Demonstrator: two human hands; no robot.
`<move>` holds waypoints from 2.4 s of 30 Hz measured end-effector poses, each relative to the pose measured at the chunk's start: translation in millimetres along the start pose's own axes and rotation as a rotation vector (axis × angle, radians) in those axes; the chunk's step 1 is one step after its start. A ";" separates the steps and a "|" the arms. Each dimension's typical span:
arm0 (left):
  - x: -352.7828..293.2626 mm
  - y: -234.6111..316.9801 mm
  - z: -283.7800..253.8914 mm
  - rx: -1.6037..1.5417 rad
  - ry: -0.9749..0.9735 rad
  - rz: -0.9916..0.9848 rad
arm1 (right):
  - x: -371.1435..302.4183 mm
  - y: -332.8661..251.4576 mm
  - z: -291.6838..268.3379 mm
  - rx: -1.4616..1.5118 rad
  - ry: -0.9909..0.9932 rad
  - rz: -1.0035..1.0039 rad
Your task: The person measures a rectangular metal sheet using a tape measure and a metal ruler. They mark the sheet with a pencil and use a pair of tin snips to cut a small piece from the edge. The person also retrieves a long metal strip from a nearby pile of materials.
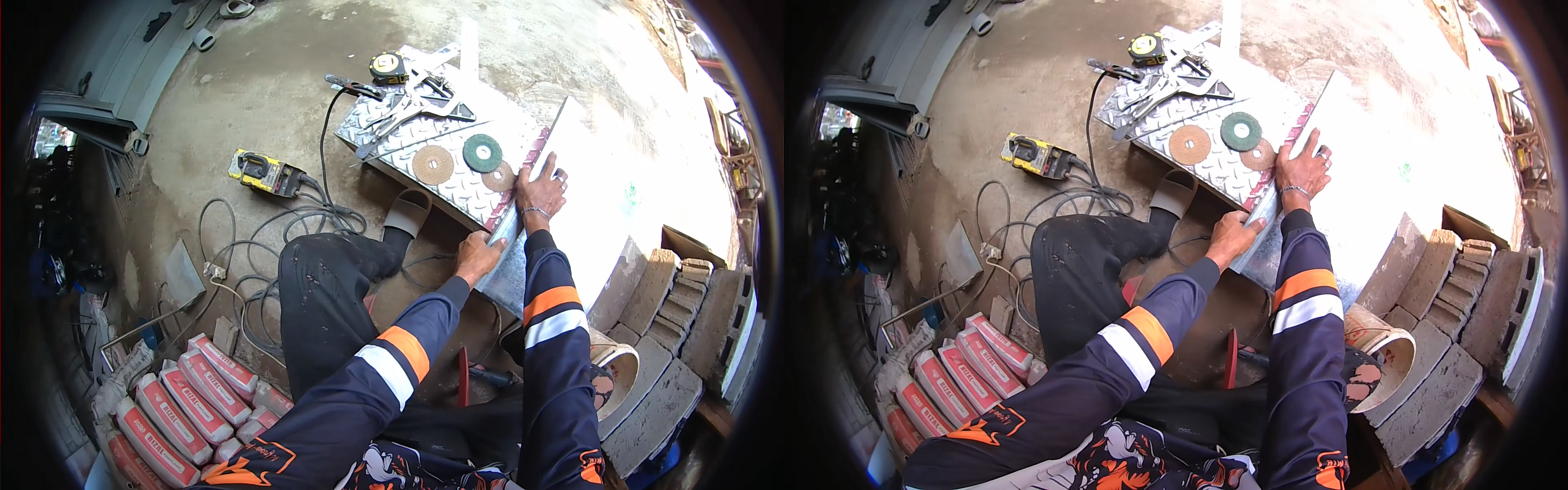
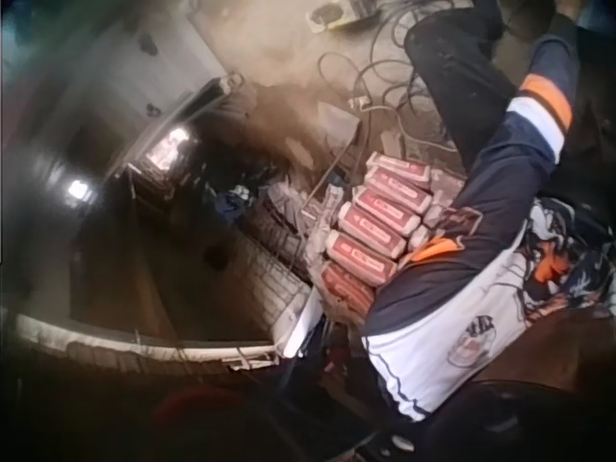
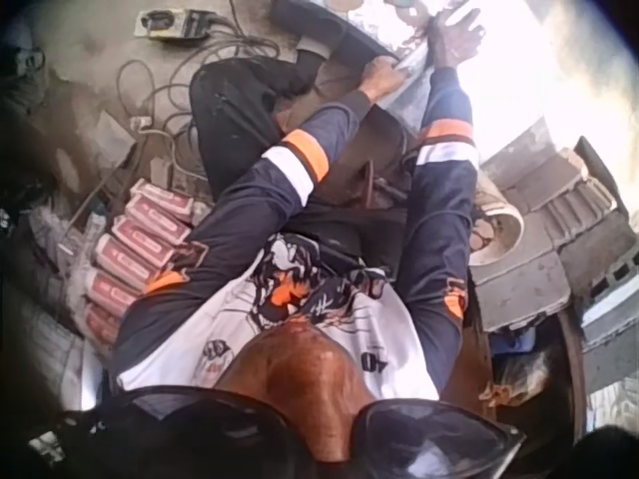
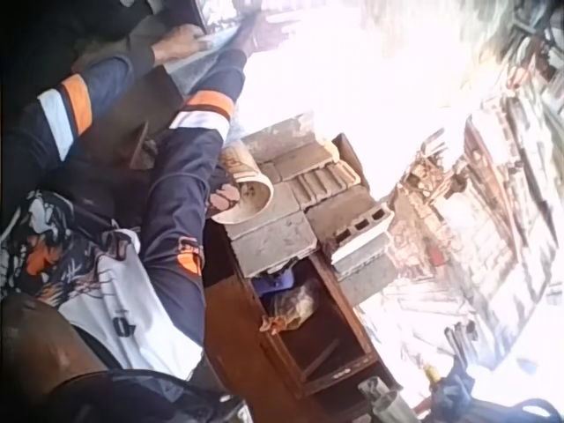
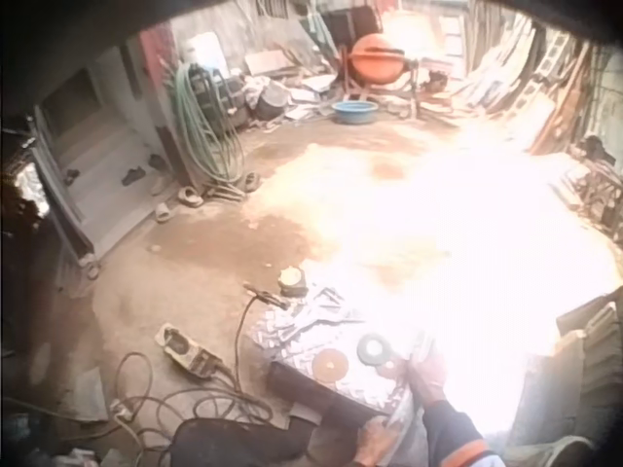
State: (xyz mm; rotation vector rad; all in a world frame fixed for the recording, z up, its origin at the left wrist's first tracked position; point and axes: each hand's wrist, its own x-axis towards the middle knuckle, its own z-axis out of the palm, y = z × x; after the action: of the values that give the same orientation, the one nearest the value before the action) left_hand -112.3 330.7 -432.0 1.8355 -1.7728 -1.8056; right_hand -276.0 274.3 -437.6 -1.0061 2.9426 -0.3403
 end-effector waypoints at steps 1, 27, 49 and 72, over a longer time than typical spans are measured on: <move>-0.7 2.3 -1.3 0.002 -0.016 -0.017 | -0.5 0.7 -0.1 -0.007 -0.009 0.007; -15.2 28.6 -31.1 -0.183 -0.193 -0.182 | -56.7 -108.7 -8.4 0.198 0.078 -0.667; -0.9 4.9 2.2 -0.066 -0.140 -0.198 | -41.3 -167.0 32.4 0.076 -0.159 -1.202; 34.9 -15.1 -5.6 0.218 -0.141 -0.056 | -89.0 3.2 -81.5 1.083 0.078 0.003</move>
State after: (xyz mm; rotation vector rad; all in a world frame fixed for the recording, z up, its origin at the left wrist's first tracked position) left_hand -109.4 308.9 -463.6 1.8899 -2.0641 -1.8713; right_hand -214.1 347.0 -363.8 -0.7721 2.1712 -1.7063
